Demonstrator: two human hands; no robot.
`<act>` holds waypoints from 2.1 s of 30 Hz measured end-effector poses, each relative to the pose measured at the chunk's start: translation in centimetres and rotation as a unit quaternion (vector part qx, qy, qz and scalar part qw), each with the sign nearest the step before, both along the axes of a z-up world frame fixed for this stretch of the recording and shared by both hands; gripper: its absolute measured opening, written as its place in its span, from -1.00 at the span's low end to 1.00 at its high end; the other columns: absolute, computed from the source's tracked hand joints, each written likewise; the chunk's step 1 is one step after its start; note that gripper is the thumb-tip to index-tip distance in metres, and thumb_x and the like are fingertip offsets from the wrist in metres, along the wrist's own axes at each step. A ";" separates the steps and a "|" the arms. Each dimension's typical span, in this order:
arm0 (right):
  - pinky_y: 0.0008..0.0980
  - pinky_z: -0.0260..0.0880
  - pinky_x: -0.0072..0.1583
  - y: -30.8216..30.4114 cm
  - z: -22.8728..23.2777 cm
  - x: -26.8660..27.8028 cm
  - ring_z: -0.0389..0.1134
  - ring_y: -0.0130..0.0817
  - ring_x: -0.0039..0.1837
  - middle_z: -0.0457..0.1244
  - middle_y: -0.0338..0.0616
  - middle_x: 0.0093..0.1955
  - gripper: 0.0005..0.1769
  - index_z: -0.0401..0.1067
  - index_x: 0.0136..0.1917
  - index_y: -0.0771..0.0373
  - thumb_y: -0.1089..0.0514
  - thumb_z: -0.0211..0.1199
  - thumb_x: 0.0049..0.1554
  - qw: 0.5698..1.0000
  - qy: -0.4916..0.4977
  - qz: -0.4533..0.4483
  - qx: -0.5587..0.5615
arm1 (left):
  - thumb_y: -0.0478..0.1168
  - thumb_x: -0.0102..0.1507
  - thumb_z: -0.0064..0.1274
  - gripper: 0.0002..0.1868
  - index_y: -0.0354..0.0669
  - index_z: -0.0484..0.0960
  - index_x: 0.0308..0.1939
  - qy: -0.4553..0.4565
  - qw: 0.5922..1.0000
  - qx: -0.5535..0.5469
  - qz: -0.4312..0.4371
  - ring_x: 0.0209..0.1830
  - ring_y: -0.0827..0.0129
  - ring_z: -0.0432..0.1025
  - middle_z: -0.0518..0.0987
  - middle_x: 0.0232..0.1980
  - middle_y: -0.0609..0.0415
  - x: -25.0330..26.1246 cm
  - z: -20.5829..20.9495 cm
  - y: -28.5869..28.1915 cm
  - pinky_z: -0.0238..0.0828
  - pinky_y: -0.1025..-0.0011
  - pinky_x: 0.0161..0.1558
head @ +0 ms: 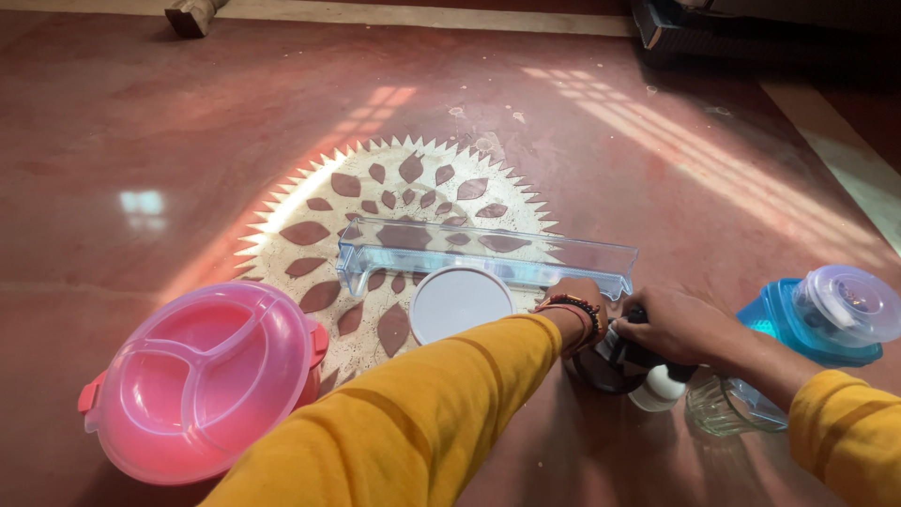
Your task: The person sits on the floor and wipes a long transparent plastic tray and several small plastic containers with a dark cloth. They handle each item one at a time, wiping the surfaces and edges, then place them back on the floor.
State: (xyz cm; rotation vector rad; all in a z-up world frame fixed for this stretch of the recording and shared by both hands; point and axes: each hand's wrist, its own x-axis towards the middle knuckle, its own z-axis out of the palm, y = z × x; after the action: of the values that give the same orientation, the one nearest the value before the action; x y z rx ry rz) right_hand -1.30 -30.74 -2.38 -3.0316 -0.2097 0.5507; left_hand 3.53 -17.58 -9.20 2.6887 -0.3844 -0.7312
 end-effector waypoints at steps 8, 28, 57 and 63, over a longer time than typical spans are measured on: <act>-0.18 0.52 0.11 -1.3 -0.8 1.4 0.57 -0.14 -0.07 0.50 -0.05 -0.12 -0.63 0.68 0.05 0.07 -0.10 0.30 0.05 0.988 0.023 -0.125 0.084 | -0.25 0.14 0.24 -0.69 -0.29 0.75 -0.06 -0.087 0.990 -0.103 0.050 0.11 -0.06 0.56 0.65 0.03 -0.29 -0.9 2.0 1.2 0.53 0.18 0.12; -0.17 0.29 -0.37 12.4 6.8 3.6 0.30 -0.16 -0.45 0.30 0.08 -0.36 -0.61 0.54 -0.11 0.44 0.02 0.17 0.18 0.866 0.126 -0.258 0.409 | 0.32 0.18 0.09 -0.26 -0.17 0.66 0.19 -0.210 0.923 -0.281 0.158 0.29 -0.06 0.38 0.56 0.21 -0.32 -3.4 7.9 18.9 0.24 0.16 0.34; -0.25 0.39 0.19 14.5 5.4 1.5 0.41 -0.20 0.11 0.33 -0.04 0.12 -0.61 0.56 0.16 0.26 0.10 0.35 0.07 0.935 -0.199 0.049 0.289 | 0.28 -0.41 0.45 0.00 -0.30 0.57 -0.06 -0.215 0.937 -0.274 0.021 -0.14 0.10 0.64 0.71 -0.16 -0.14 -1.6 8.4 19.4 0.58 0.31 -0.04; -0.28 0.45 0.13 14.2 7.6 0.1 0.46 -0.27 0.04 0.41 -0.17 0.00 -0.72 0.62 0.03 0.23 0.25 0.32 0.01 0.922 -0.129 0.124 0.343 | 0.30 -0.45 0.44 0.02 -0.27 0.63 -0.07 -0.185 0.956 -0.227 0.027 -0.15 0.17 0.66 0.72 -0.15 -0.10 -1.6 8.8 20.3 0.58 0.34 -0.04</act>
State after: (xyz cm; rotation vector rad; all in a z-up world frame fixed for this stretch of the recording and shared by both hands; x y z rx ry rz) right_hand -1.16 -16.58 5.20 -2.3805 -0.6503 0.0470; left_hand 1.90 2.68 -0.38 2.3678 -0.4969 -0.0935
